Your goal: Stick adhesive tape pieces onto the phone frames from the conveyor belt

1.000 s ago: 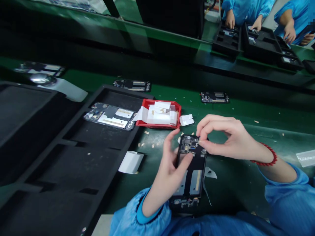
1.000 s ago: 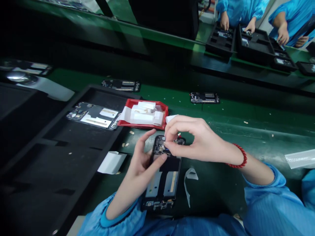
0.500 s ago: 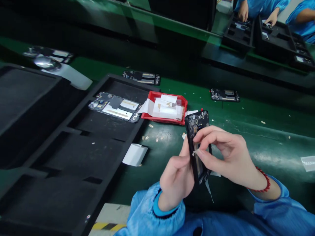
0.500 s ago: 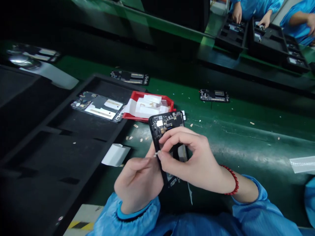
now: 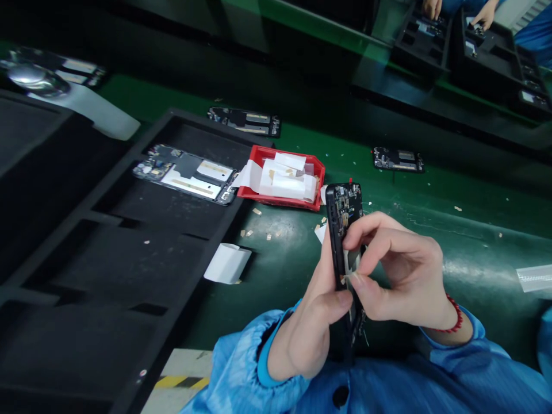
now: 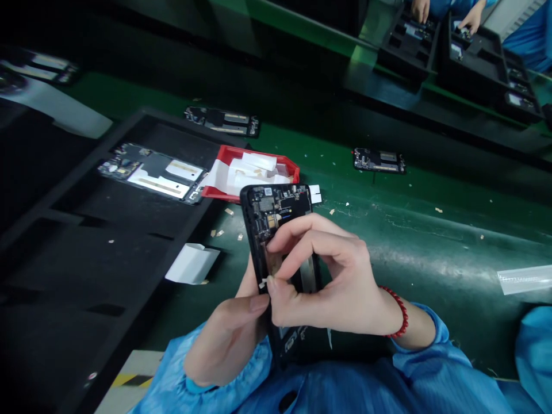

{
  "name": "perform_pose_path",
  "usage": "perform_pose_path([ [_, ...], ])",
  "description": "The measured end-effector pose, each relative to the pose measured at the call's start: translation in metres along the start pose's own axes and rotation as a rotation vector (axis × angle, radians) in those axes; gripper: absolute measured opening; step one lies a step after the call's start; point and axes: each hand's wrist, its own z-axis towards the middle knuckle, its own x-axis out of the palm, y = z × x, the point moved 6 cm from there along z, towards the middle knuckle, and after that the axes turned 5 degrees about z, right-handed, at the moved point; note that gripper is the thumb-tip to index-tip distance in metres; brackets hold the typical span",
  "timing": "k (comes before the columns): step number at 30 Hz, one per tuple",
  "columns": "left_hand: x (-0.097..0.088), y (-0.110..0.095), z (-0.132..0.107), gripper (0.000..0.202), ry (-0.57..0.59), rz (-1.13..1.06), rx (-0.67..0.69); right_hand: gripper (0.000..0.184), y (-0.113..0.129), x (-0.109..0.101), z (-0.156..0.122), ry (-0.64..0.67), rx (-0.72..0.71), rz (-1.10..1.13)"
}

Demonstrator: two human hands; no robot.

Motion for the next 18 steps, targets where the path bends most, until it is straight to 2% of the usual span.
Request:
perform_pose_path([
  [5, 0.0042, -0.0009, 0.0, 0.06, 0.076, -0.173, 0.048, 0.018, -0.0019, 0.0011, -0.0003, -0.019, -0.002, 0.054],
  [18, 0.0085, -0.0033, -0.0022, 0.052, 0.136, -0.251, 0.067, 0.018, 0.0006, 0.0019, 0.0001, -0.04, -0.033, 0.058],
])
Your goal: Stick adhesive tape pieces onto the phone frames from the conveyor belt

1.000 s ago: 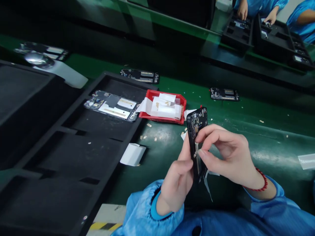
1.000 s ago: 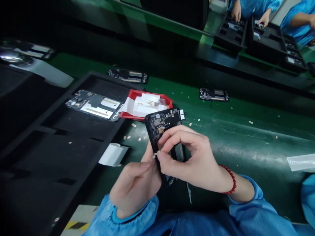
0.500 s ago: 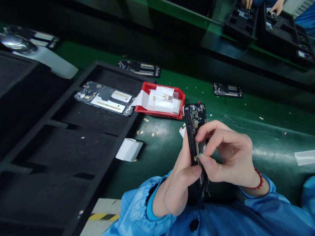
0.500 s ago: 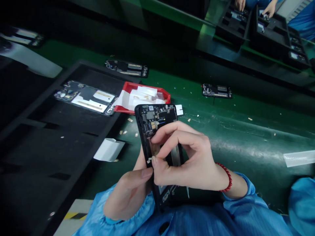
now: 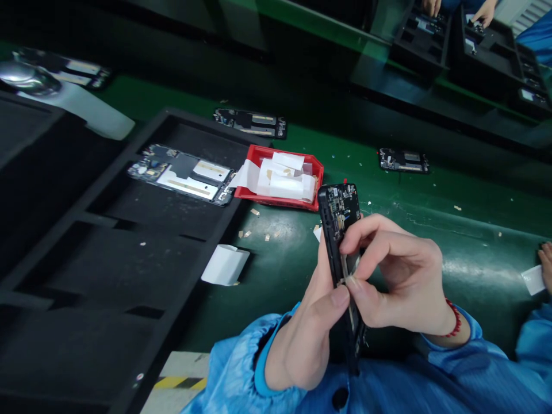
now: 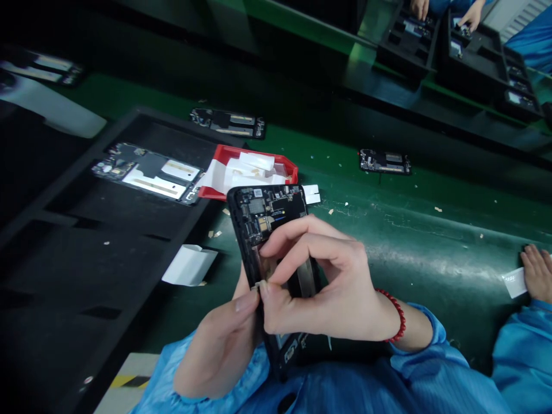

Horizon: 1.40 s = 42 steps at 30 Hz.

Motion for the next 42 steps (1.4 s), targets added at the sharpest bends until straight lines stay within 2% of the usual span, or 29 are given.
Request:
perform_pose_path([
  [8, -0.002, 0.002, -0.003, 0.052, -0.017, 0.017, -0.008, 0.021, -0.002, 0.0, -0.002, -0.004, 0.018, 0.026],
  [12, -0.002, 0.007, -0.004, 0.052, -0.038, -0.057, -0.037, 0.019, -0.001, 0.0, -0.003, -0.001, 0.02, -0.013],
  [19, -0.001, 0.007, -0.001, 0.069, -0.236, -0.224, -0.219, 0.018, -0.003, -0.012, -0.001, 0.002, 0.062, -0.204],
  [22, 0.002, 0.007, -0.001, 0.073, -0.251, -0.285, -0.259, 0.016, 0.002, -0.017, -0.003, -0.035, 0.043, -0.212],
  [25, 0.0, 0.005, 0.0, 0.067, -0.235, -0.241, -0.179, 0.011, 0.006, -0.013, -0.005, -0.011, 0.028, -0.144],
  [28, -0.004, 0.0, 0.002, 0.057, -0.186, -0.095, -0.019, 0.01, 0.007, -0.005, -0.004, 0.049, 0.05, -0.071],
  [30, -0.005, -0.002, 0.002, 0.053, -0.159, -0.002, 0.035, 0.009, 0.006, -0.002, -0.003, 0.066, 0.058, -0.052],
  [38, -0.007, -0.002, 0.0, 0.058, -0.17, 0.056, -0.045, 0.012, 0.003, 0.001, -0.002, 0.088, 0.081, -0.011],
  [42, -0.006, -0.001, 0.001, 0.061, -0.175, 0.03, -0.068, 0.012, 0.008, 0.001, -0.004, 0.069, 0.031, -0.047],
])
